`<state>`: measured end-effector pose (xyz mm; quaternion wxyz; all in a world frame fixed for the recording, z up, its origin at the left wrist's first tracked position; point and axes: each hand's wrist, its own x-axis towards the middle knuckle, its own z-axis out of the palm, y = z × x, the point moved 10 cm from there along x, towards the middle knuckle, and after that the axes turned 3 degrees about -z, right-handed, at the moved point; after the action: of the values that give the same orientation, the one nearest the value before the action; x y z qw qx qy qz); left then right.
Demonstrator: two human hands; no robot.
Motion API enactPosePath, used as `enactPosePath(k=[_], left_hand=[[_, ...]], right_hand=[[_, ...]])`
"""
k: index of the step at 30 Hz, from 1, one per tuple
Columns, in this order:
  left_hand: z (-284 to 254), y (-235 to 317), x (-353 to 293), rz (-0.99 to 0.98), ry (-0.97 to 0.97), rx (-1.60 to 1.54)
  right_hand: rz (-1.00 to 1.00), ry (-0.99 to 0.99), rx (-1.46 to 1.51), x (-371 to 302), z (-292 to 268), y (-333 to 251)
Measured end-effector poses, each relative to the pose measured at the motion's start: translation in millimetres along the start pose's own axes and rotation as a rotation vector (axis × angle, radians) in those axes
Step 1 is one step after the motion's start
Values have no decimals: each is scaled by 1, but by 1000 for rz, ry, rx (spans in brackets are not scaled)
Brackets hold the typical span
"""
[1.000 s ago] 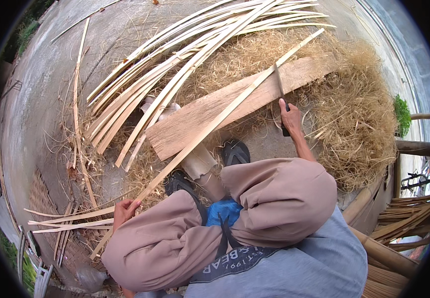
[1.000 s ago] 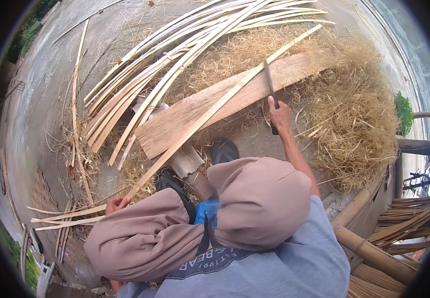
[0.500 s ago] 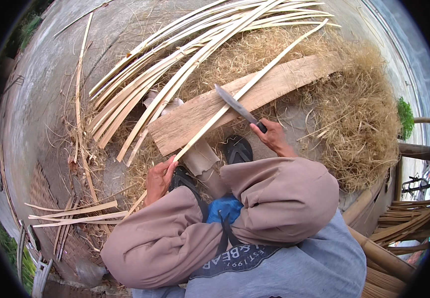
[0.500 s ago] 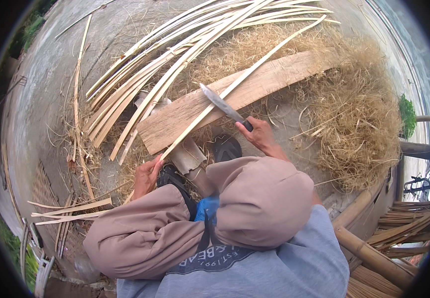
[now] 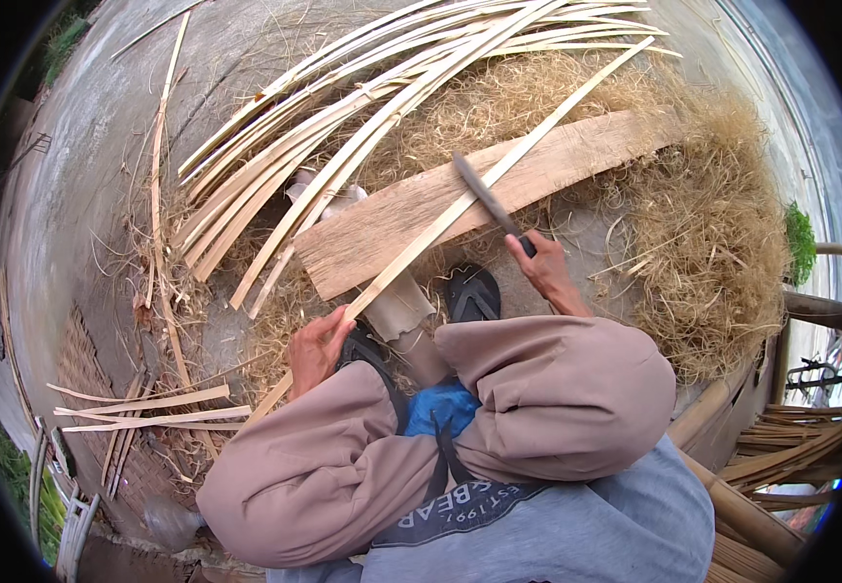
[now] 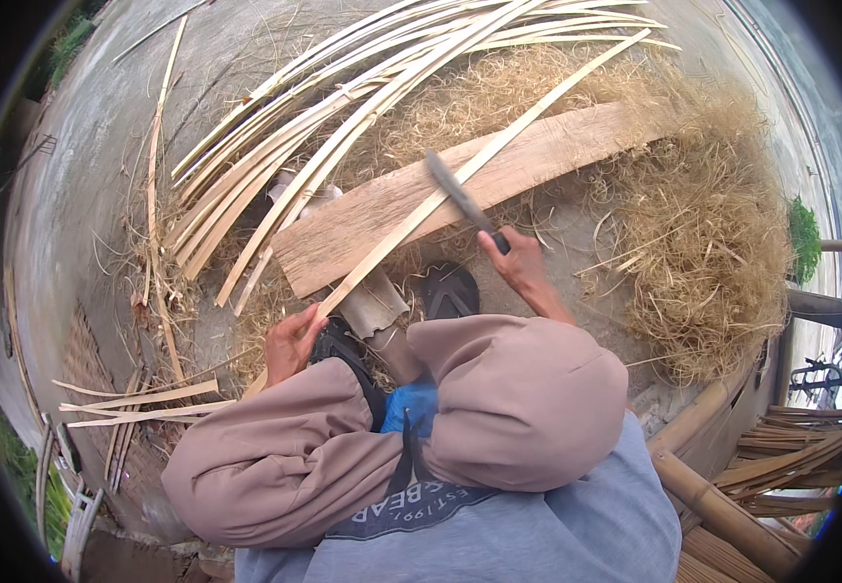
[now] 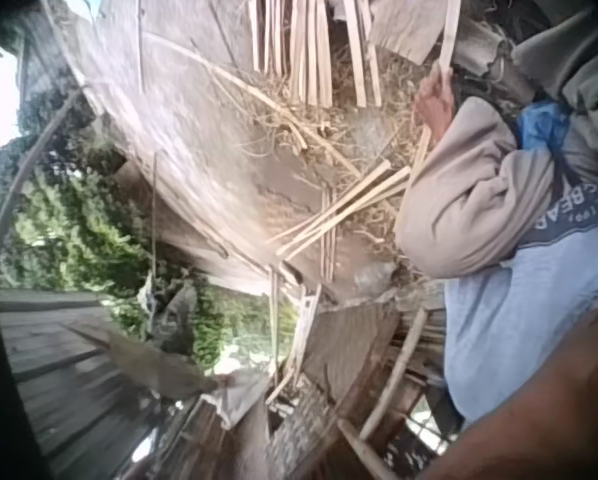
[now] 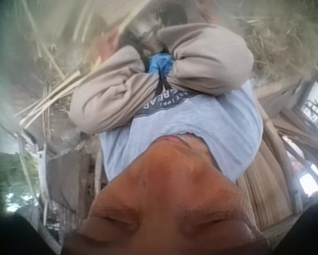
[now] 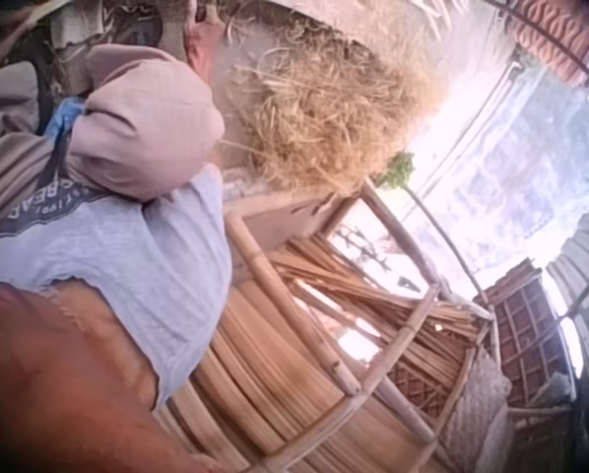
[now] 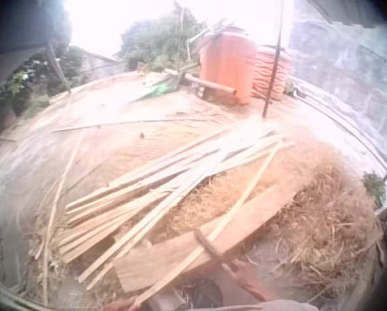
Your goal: The person sits on the ground and uses a knife to split long bamboo strips into thinner slivers on a wooden board. The person repeatedly positions each strip and draws the knife along its length to separate it, accumulating finished slivers on the ground.
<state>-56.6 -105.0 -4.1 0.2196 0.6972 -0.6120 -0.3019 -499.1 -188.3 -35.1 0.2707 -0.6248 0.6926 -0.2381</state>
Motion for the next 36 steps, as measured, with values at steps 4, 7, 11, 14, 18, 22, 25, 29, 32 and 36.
enactPosePath(k=[4, 7, 11, 14, 18, 22, 25, 29, 32, 36], left_hand=[[15, 4, 6, -133, -157, 100], [17, 8, 1, -50, -110, 238], [19, 16, 10, 20, -55, 238], [20, 11, 5, -15, -70, 260], [28, 18, 8, 48, -57, 219], [23, 21, 5, 66, -11, 83], [27, 22, 10, 72, -41, 5], [19, 18, 1, 166, 23, 61], [6, 1, -16, 101, 30, 175], [13, 7, -18, 55, -1, 177]], right_hand=[[288, 192, 76, 50, -84, 63], [-39, -144, 11, 20, 3, -25], [-449, -277, -8, -54, 59, -135], [-390, -213, -69, -34, 39, -101], [224, 209, -35, 60, -114, 70], [242, 315, 34, 62, -143, 66], [11, 191, -119, 50, -90, 13], [27, 116, -156, 30, -31, 13], [199, 151, 26, 27, -20, 40], [148, -38, 186, -15, 29, -36]])
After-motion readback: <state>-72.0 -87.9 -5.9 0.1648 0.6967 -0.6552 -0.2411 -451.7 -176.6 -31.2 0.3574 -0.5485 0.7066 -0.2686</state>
